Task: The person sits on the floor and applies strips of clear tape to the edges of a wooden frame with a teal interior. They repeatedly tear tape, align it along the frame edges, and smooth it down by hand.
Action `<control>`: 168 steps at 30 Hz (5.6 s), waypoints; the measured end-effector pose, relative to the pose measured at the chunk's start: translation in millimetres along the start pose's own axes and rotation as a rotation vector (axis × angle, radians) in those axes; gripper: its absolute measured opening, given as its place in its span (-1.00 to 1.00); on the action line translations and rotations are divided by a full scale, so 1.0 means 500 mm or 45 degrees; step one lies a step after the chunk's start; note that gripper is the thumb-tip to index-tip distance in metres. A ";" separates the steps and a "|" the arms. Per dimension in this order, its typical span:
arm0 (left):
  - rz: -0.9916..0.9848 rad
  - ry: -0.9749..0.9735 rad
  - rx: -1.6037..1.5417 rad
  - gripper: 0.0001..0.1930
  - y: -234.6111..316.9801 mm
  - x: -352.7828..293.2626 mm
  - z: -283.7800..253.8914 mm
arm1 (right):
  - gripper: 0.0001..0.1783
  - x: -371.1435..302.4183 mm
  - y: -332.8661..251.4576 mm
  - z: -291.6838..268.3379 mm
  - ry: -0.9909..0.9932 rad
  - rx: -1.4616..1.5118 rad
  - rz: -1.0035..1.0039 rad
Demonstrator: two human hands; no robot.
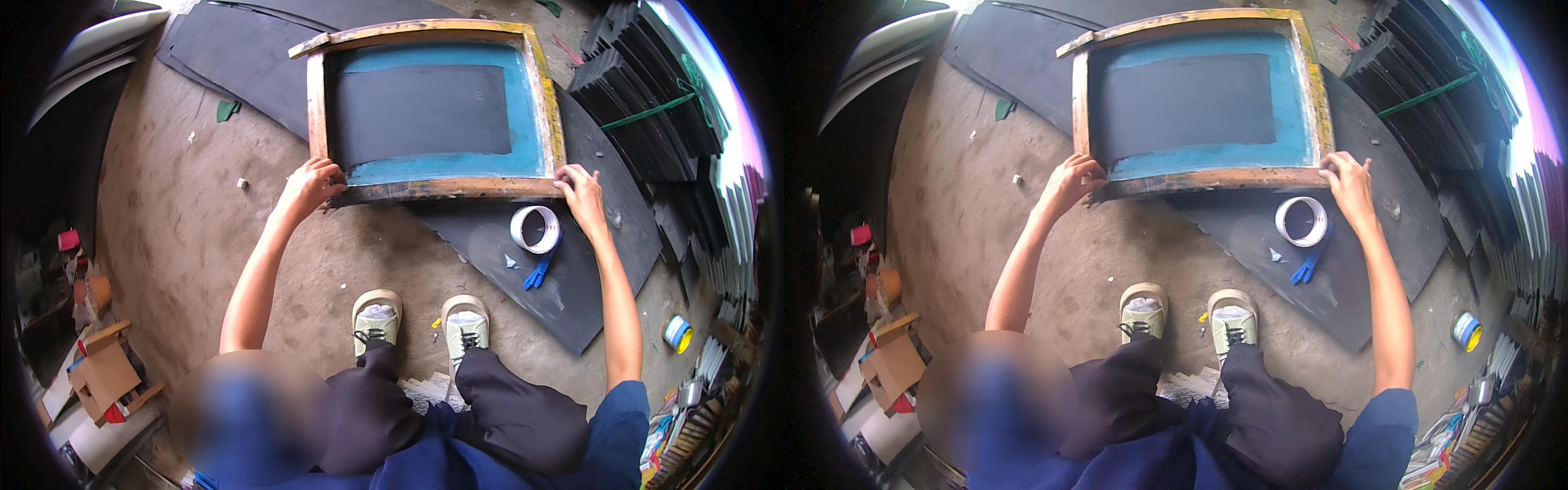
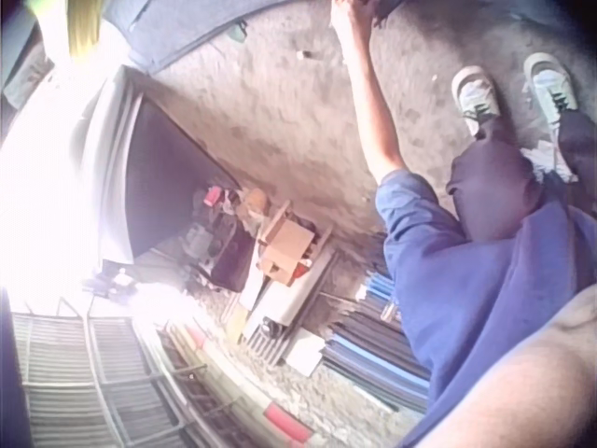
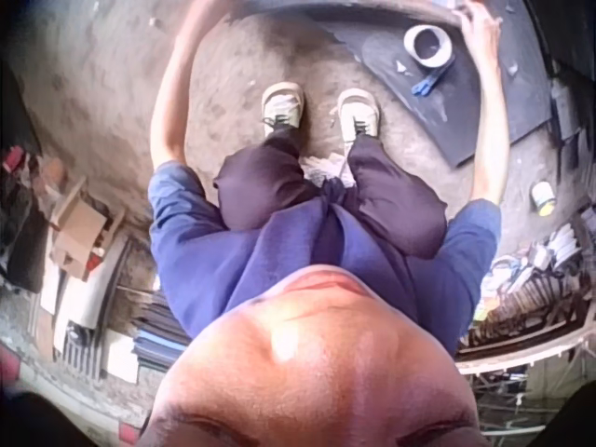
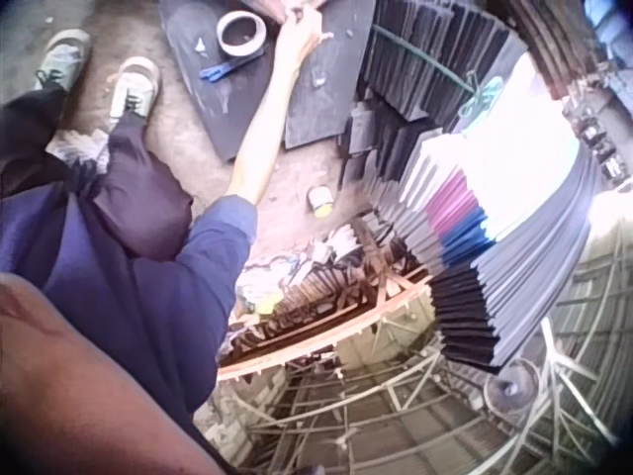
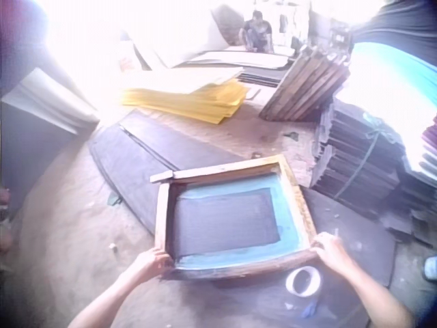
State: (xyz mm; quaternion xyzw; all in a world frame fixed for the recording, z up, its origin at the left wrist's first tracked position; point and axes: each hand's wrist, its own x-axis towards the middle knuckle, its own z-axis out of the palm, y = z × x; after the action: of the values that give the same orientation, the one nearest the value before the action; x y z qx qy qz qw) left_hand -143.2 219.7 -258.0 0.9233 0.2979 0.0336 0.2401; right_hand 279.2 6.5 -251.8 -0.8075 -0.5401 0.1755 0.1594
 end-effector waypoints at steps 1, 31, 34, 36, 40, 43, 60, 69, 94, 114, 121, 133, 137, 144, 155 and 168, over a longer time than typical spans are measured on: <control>-0.032 0.006 -0.018 -0.84 0.000 -0.007 0.001 | -0.93 -0.005 -0.002 -0.005 0.013 0.038 -0.012; -0.112 0.519 -0.046 -0.73 0.364 -0.235 -0.414 | -0.89 -0.209 -0.240 -0.483 0.760 0.196 -0.419; -0.150 0.432 -0.091 -0.74 0.384 -0.265 -0.430 | -0.89 -0.225 -0.237 -0.501 0.735 0.207 -0.409; -0.097 0.357 -0.066 -0.74 0.378 -0.279 -0.438 | -0.88 -0.231 -0.233 -0.516 0.706 0.233 -0.413; -0.047 0.334 -0.151 -0.73 0.380 -0.301 -0.440 | -0.90 -0.246 -0.237 -0.525 0.595 0.249 -0.396; 0.079 0.175 -0.328 -0.73 0.380 -0.295 -0.459 | -0.90 -0.244 -0.247 -0.527 0.519 0.280 -0.369; -0.438 0.269 -0.803 -0.71 0.227 -0.197 -0.374 | -0.79 -0.100 -0.224 -0.396 0.414 0.336 -0.215; -0.655 0.255 -0.990 -0.82 0.072 -0.076 -0.211 | -0.83 0.061 -0.078 -0.233 -0.016 0.314 0.098; -0.677 -0.326 -0.303 -0.89 -0.024 0.097 -0.050 | -0.83 0.172 -0.072 0.019 -0.337 -0.880 -0.226; -0.654 -0.557 -0.023 -0.83 -0.012 0.133 -0.040 | -0.61 0.153 -0.051 0.056 -0.509 -1.241 -0.245; -0.548 -0.572 0.237 -0.85 -0.015 0.136 -0.010 | -0.62 0.154 -0.048 0.056 -0.492 -1.150 -0.250; -0.372 -0.519 0.530 -0.93 0.000 0.135 0.024 | -0.63 0.151 -0.055 0.046 -0.518 -1.108 -0.249; -0.332 -0.499 0.587 -0.94 -0.002 0.129 0.034 | -0.63 0.152 -0.060 0.046 -0.518 -1.104 -0.249; -0.298 -0.566 0.670 -0.92 0.008 0.125 0.032 | -0.73 0.154 -0.045 0.053 -0.535 -1.035 -0.281; -0.329 -0.886 1.110 -0.56 0.054 0.145 0.035 | -0.76 0.156 -0.019 0.079 -0.480 -1.204 -0.277; -0.106 -0.546 -0.190 -0.30 0.030 0.062 -0.020 | -0.44 0.118 -0.353 0.226 -0.684 0.456 -0.671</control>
State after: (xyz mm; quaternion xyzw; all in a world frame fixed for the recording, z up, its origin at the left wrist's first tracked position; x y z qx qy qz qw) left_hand -111.6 230.9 -244.4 0.8759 0.2748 -0.1515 0.3666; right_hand 104.6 133.5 -280.0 -0.5268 -0.7116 0.4242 0.1903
